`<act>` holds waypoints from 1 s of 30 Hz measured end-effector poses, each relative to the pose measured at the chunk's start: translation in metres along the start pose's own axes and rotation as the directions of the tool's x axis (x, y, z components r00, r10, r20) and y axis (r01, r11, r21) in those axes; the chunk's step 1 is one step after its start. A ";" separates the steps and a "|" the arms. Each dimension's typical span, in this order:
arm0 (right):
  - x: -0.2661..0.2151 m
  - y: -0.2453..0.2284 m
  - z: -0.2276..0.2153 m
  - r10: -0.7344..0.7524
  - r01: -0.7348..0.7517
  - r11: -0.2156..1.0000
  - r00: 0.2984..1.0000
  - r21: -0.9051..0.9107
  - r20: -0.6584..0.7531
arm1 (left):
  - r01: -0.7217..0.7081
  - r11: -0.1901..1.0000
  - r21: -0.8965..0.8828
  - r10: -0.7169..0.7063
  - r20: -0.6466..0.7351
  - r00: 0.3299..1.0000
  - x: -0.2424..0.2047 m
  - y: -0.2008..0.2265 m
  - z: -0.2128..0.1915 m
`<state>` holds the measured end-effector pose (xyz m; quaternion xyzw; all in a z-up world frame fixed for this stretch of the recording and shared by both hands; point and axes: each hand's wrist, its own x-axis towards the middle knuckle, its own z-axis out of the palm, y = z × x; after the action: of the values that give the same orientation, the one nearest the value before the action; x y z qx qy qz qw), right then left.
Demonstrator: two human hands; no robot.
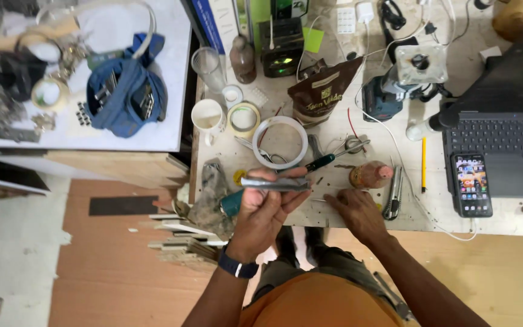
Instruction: Disassembling and repairing a blue caulking gun using a screwdriver and pliers on a workbench
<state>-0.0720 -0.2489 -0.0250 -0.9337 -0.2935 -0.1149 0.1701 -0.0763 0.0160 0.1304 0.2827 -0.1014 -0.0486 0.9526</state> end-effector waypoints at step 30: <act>0.056 -0.042 -0.182 0.113 0.041 0.738 0.977 0.673 -0.183 | 0.221 0.416 0.882 -0.403 -0.039 0.915 -0.001 0.000 0.062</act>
<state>-0.0727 -0.2577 0.1695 -0.7967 -0.2770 -0.0965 0.5285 -0.0907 -0.0166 0.1810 0.7344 -0.1420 -0.1920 0.6353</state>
